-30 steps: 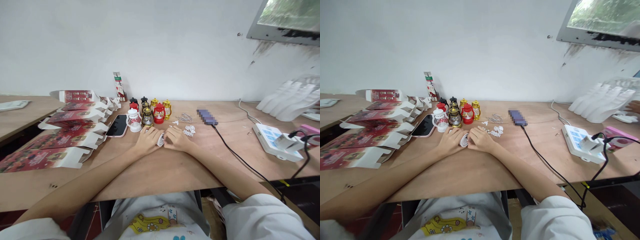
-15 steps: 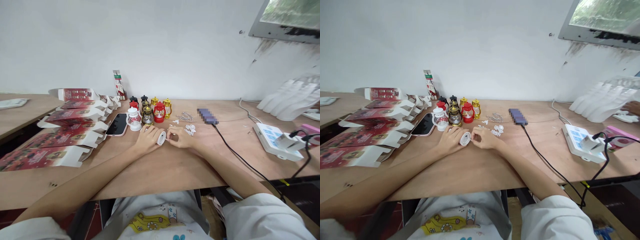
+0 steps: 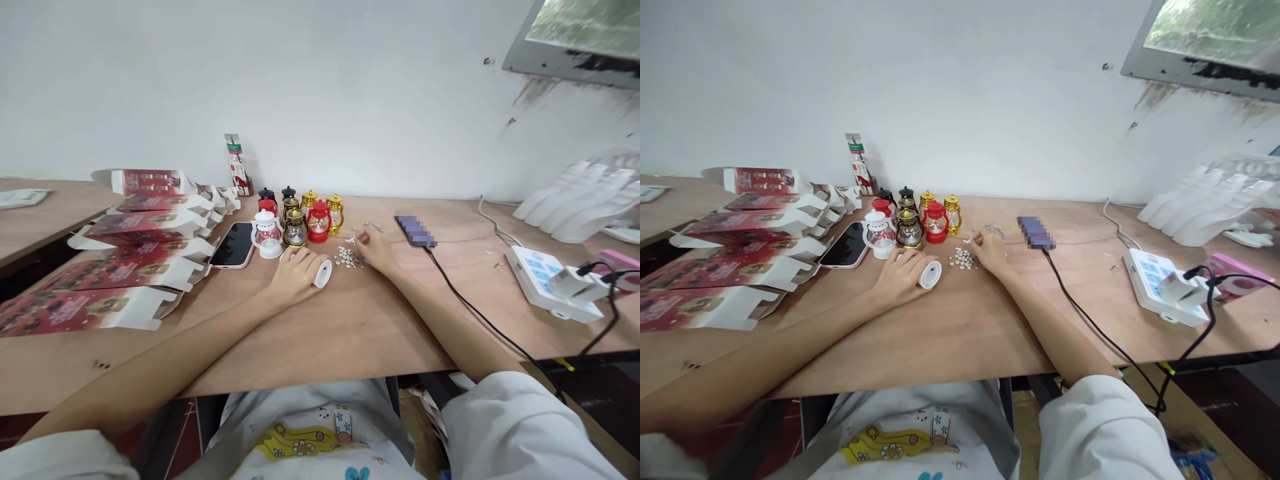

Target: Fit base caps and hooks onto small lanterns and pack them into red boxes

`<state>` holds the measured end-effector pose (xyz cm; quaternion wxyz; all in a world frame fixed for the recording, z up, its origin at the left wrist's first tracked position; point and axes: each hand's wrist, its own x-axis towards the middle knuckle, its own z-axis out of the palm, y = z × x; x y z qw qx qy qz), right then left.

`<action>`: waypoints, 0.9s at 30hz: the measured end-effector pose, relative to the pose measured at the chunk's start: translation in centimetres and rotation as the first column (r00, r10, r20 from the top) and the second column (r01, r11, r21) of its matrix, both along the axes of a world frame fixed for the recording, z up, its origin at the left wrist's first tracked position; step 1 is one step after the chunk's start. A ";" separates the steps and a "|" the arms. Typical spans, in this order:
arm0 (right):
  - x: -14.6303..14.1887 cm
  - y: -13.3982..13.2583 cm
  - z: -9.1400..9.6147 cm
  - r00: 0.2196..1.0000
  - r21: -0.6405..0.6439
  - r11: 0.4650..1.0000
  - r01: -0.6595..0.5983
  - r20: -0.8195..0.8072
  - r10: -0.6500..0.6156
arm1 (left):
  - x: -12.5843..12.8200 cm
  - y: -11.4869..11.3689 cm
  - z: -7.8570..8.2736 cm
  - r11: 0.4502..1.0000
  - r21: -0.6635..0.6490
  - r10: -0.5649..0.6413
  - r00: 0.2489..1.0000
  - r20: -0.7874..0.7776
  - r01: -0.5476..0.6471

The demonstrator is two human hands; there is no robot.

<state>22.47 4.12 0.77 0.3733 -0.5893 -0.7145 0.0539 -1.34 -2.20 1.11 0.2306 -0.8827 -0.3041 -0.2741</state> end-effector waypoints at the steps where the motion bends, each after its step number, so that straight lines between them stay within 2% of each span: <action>1: -0.2 0.0 0.0 1.000 -0.005 1.000 -0.015 0.020 0.015 | 0.0 0.0 0.0 1.000 -0.007 0.003 1.000 -0.002 -0.003; 5: -0.6 -0.2 0.1 0.992 0.007 0.999 -0.048 0.116 0.047 | 0.0 0.0 0.1 1.000 0.009 0.007 1.000 -0.008 -0.007; 9: -0.8 -0.4 0.2 0.954 0.023 1.000 0.007 0.299 -0.013 | 0.0 0.0 0.1 1.000 0.028 0.004 1.000 -0.008 -0.004; 12: -0.9 -0.4 0.2 0.929 0.010 0.999 0.038 0.369 -0.039 | 0.0 -0.1 0.1 1.000 0.018 0.013 1.000 -0.009 -0.013; 16: -0.8 -0.1 -0.2 0.934 0.059 0.998 -0.014 0.356 -0.008 | 0.0 -0.1 0.1 1.000 0.013 0.011 1.000 -0.011 -0.010; 22: -0.9 0.1 -0.8 0.934 0.041 0.967 -0.251 0.273 0.231 | 0.0 0.0 0.0 1.000 0.021 0.010 1.000 -0.017 -0.010; 27: -0.9 0.1 -0.9 0.928 0.003 0.965 -0.262 0.274 0.251 | 0.0 0.0 0.0 1.000 0.030 0.006 1.000 -0.013 -0.005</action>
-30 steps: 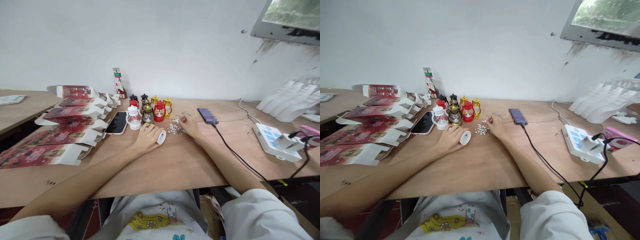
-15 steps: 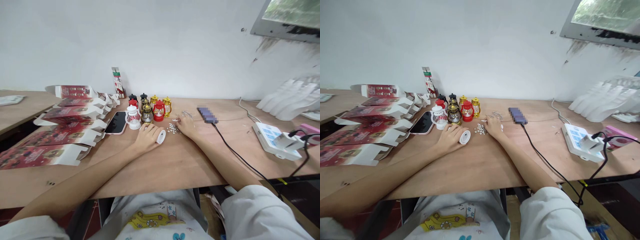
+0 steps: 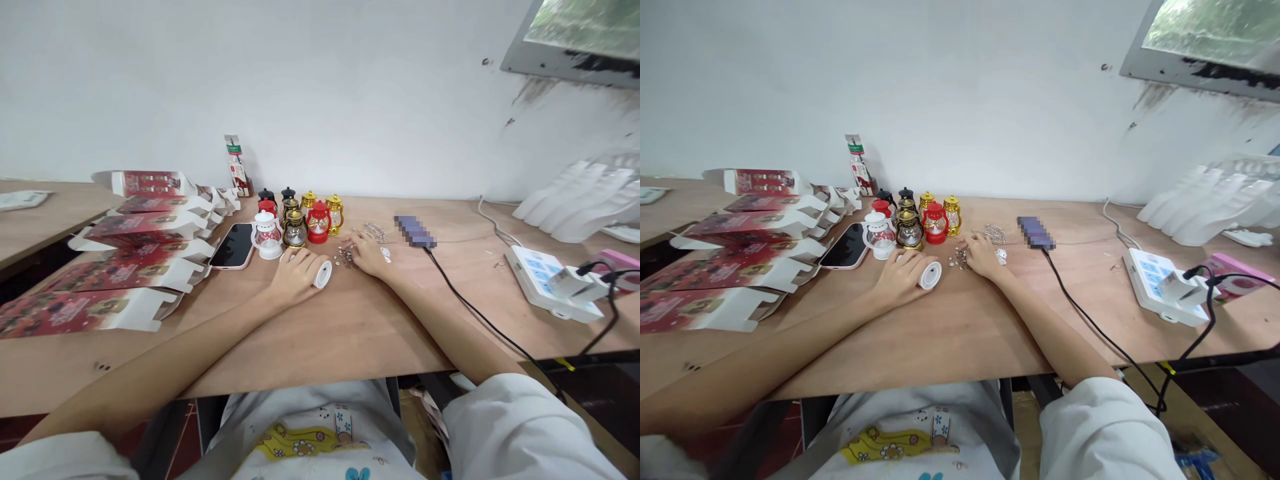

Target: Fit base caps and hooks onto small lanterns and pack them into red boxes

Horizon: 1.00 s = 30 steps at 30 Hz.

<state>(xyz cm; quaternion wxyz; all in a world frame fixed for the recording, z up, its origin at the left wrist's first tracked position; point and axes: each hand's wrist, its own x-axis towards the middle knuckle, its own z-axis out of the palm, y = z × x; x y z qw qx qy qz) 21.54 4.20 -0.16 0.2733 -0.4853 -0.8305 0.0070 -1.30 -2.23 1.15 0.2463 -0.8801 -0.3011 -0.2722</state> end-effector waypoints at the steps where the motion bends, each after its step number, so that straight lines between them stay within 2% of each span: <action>1: 0.0 0.0 0.0 1.000 0.001 1.000 0.016 0.010 -0.016 | 0.0 0.0 0.0 1.000 0.000 0.001 1.000 -0.001 -0.001; 7: 0.1 -0.4 0.4 0.978 0.048 0.981 0.190 0.073 -0.194 | 0.0 0.0 0.0 1.000 -0.013 0.011 1.000 -0.006 -0.011; 13: -0.1 -1.2 1.3 0.979 0.081 0.978 0.195 0.041 -0.198 | 0.0 0.0 0.1 1.000 -0.016 0.004 1.000 -0.005 -0.004; 17: -0.2 -1.2 1.2 0.975 0.048 0.977 0.209 0.072 -0.212 | 0.0 0.0 0.0 1.000 -0.015 0.010 1.000 -0.002 -0.010; 19: -0.2 -1.1 1.0 0.977 0.036 0.977 0.209 0.036 -0.210 | 0.0 0.0 0.0 1.000 -0.004 0.008 1.000 0.001 -0.008; 25: -1.2 -1.9 0.8 0.973 0.135 0.984 0.113 -0.218 -0.082 | 0.0 0.0 -0.1 1.000 0.029 0.003 1.000 0.012 -0.003; 30: -4.2 -5.2 0.9 0.881 0.133 0.991 -0.027 -0.465 0.087 | 0.0 -0.1 -0.2 0.997 0.043 0.063 0.997 0.053 -0.065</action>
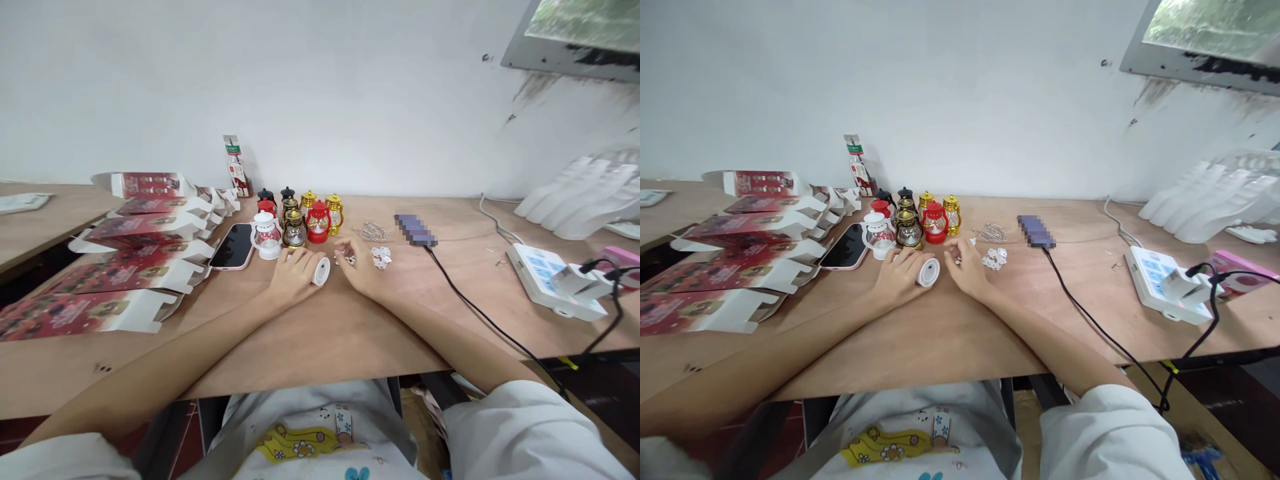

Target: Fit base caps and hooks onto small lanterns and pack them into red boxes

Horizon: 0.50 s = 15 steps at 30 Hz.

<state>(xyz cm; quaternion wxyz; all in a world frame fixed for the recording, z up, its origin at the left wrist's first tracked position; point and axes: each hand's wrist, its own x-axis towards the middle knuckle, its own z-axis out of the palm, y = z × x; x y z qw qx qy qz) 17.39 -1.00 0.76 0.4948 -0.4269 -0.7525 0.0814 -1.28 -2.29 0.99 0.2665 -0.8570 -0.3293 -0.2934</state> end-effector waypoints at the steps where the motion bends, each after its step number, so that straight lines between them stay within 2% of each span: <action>1: -0.6 -0.7 0.0 0.999 -0.005 0.999 -0.036 -0.023 0.036 | 0.0 0.0 0.0 1.000 0.007 0.017 1.000 0.015 -0.017; 5: -1.9 -2.3 -0.2 0.988 -0.005 0.988 -0.151 -0.021 0.151 | -0.1 0.1 -0.1 0.999 0.005 0.047 0.998 0.042 -0.048; 15: -2.0 -2.2 -0.5 0.987 -0.016 0.987 -0.162 -0.016 0.162 | -0.1 0.0 -0.1 0.999 -0.012 0.040 0.999 0.016 -0.040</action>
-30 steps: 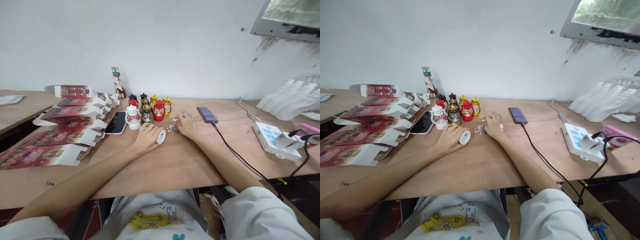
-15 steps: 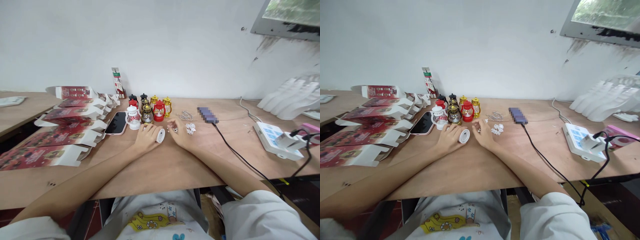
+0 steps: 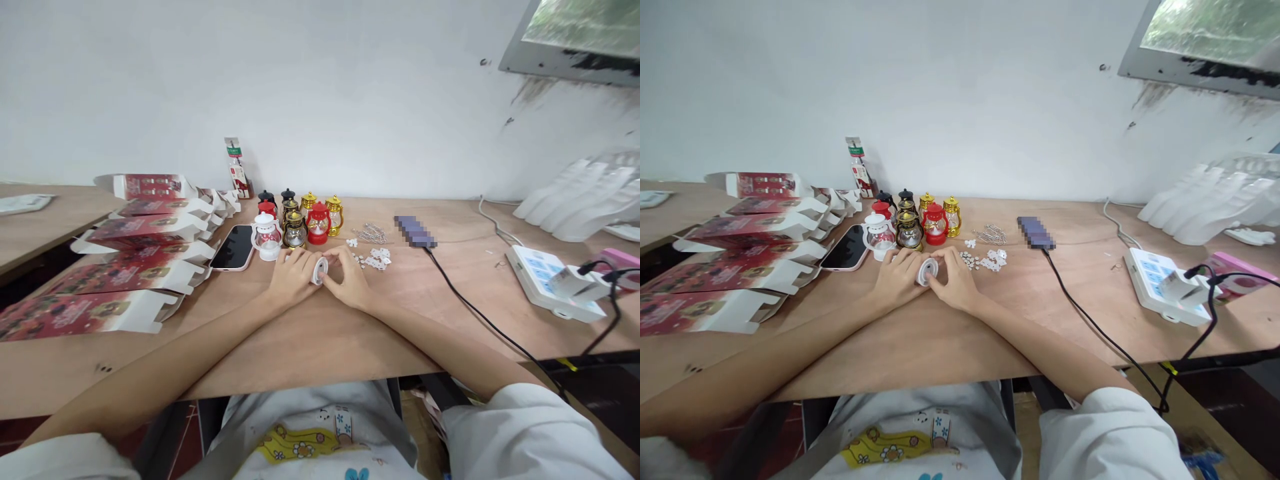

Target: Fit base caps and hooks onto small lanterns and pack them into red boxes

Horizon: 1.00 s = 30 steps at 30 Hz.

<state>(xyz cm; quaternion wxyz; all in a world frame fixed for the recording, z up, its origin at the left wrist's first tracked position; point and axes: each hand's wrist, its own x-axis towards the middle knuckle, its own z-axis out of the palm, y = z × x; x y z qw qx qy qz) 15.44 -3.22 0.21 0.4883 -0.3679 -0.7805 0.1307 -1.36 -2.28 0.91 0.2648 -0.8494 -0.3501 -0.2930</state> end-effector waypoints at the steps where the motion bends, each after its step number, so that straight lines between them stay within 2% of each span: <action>1: 0.0 0.0 0.1 1.000 0.000 1.000 -0.005 0.000 0.005 | 0.0 0.0 0.0 1.000 0.011 0.000 1.000 0.001 0.000; 6: 0.0 -0.2 0.3 1.000 0.026 0.999 -0.020 -0.018 0.021 | 0.0 0.1 -0.1 0.999 0.047 -0.008 1.000 0.006 0.008; 14: -0.2 -0.1 0.1 0.999 0.027 0.999 -0.018 -0.039 0.019 | 0.0 0.2 -0.1 1.000 0.018 -0.004 1.000 -0.005 0.004; 30: -1.7 -1.0 -0.3 0.979 -0.174 0.980 0.099 -0.159 -0.128 | 0.1 0.1 -0.1 0.999 0.029 0.018 0.999 -0.046 -0.017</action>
